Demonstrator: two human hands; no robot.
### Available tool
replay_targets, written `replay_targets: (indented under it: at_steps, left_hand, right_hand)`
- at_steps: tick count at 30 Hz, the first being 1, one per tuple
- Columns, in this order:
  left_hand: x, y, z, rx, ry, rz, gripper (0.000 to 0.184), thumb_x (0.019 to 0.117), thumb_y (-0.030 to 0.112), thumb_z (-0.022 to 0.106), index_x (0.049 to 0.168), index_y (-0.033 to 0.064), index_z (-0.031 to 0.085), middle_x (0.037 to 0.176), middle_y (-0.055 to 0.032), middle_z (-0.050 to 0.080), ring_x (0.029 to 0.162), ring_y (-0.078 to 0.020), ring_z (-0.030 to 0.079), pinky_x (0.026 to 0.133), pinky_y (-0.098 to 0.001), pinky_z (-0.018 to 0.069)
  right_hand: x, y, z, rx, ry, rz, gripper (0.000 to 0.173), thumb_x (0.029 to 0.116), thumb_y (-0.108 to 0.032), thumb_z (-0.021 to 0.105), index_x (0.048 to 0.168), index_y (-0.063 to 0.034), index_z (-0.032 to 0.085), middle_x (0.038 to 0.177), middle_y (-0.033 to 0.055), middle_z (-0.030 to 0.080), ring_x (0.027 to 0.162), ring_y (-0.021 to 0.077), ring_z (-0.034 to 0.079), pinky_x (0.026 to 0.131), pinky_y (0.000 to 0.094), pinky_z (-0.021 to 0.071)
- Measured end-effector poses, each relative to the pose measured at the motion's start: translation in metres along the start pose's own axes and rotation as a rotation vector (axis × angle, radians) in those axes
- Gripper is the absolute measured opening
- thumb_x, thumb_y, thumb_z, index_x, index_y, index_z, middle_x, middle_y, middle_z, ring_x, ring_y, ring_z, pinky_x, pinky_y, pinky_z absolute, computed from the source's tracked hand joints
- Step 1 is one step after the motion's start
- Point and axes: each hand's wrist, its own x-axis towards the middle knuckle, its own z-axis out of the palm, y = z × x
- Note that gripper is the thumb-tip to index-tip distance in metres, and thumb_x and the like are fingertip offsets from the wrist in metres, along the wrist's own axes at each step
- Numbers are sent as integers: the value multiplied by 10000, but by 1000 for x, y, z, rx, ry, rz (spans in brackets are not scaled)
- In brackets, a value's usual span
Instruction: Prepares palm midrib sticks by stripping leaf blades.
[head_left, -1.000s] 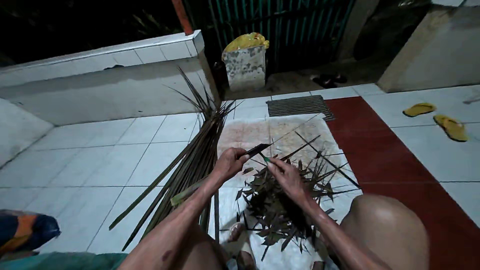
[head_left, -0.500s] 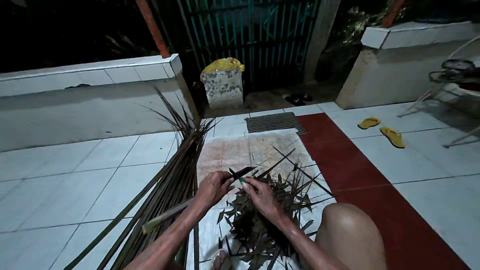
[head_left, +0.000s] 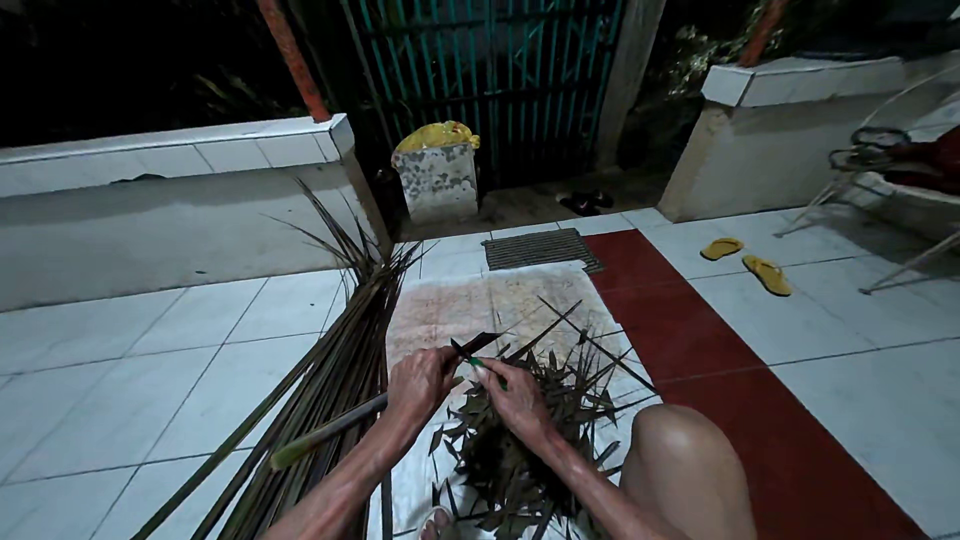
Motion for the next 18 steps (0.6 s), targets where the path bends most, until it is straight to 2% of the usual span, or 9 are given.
replay_targets:
  at_steps: [3, 6, 11, 15, 18]
  left_hand:
    - [-2, 10, -2, 91, 16, -27, 335, 1073, 396, 483, 1095, 170, 729, 989, -120, 744, 965, -338, 722, 786, -562, 551]
    - [-8, 14, 0, 108, 57, -16, 314, 1070, 378, 492, 1114, 192, 741, 975, -114, 751, 930, -340, 728, 756, -554, 553]
    - [-12, 15, -3, 90, 28, -6, 312, 1073, 357, 491, 1163, 186, 736, 1033, -122, 750, 986, -344, 720, 808, -560, 549]
    - [-19, 22, 0, 102, 28, 10, 306, 1073, 312, 473, 1115, 151, 730, 1014, -148, 742, 980, -365, 716, 801, -574, 543]
    - [-19, 24, 4, 123, 47, 14, 296, 1068, 298, 481, 1081, 142, 732, 978, -149, 741, 950, -365, 721, 765, -565, 545]
  right_hand:
    - [3, -7, 2, -28, 13, 56, 374, 1069, -403, 488, 1325, -238, 704, 1047, 29, 753, 935, 168, 704, 864, 435, 555]
    - [5, -5, 5, 2, 37, 65, 370, 1069, -391, 494, 1310, -216, 713, 1002, 43, 746, 892, 177, 695, 832, 433, 551]
    - [2, -2, 2, -11, 33, 35, 380, 1066, -394, 502, 1305, -190, 717, 997, 51, 743, 884, 183, 690, 834, 435, 553]
    - [0, -2, -1, -56, 24, 75, 392, 1074, -359, 499, 1323, -130, 697, 1035, 111, 738, 933, 243, 695, 874, 479, 546]
    - [0, 1, -1, -71, 42, 80, 405, 1073, -385, 494, 1322, -143, 703, 1044, 98, 742, 946, 237, 697, 882, 476, 544]
